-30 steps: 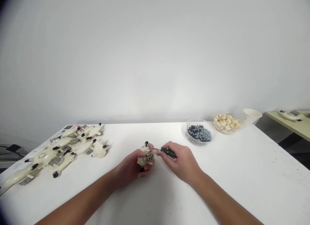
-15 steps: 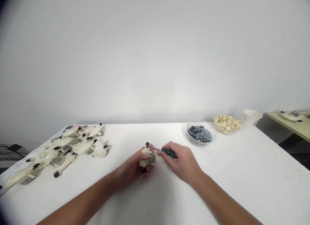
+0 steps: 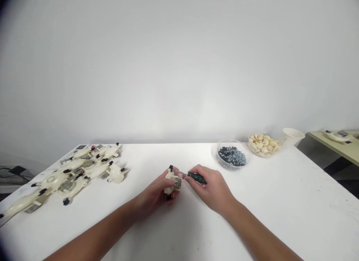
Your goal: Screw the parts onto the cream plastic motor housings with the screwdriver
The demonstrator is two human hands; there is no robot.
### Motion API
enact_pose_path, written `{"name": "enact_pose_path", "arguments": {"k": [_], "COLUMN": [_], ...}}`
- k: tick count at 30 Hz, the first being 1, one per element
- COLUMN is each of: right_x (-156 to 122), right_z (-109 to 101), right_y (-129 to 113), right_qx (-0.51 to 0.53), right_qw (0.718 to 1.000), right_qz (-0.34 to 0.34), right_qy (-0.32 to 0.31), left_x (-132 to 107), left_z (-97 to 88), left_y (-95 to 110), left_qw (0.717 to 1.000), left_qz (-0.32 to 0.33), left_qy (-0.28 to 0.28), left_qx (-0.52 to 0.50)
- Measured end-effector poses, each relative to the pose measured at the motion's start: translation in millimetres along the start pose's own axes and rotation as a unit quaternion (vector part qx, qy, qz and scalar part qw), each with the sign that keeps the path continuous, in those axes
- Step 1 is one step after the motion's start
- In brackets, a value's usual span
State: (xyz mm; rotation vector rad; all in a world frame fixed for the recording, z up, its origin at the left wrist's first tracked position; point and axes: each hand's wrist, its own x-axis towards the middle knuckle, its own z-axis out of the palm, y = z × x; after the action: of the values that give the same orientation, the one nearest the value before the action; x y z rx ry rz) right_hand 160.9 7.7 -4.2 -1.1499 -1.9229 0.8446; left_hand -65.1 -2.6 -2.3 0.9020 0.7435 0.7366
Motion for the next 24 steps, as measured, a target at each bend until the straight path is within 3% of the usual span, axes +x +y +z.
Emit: {"name": "enact_pose_path", "arguments": {"k": [6, 14, 18, 24], "right_x": [2.1, 0.7, -1.4, -2.3], "right_z": [-0.4, -1.4, 1.2, 3.5], "right_y": [-1.3, 2.1, 0.9, -2.2], "right_qx": [0.035, 0.007, -0.034, -0.03], "right_qw": [0.999, 1.0, 0.999, 0.999], "right_qz": [0.0, 0.005, -0.004, -0.016], "right_qy": [-0.034, 0.019, -0.007, 0.009], "left_x": [-1.7, 3.0, 5.0, 5.1], "left_z": [1.3, -7.0, -13.1, -18.5], "left_y": [0.0, 2.4, 1.9, 3.9], "left_qw": [1.0, 0.993, 0.984, 0.975], "left_qz": [-0.004, -0.008, -0.027, -0.047], "left_qy": [-0.014, 0.006, -0.02, -0.073], "left_qx": [0.028, -0.119, -0.178, -0.203]}}
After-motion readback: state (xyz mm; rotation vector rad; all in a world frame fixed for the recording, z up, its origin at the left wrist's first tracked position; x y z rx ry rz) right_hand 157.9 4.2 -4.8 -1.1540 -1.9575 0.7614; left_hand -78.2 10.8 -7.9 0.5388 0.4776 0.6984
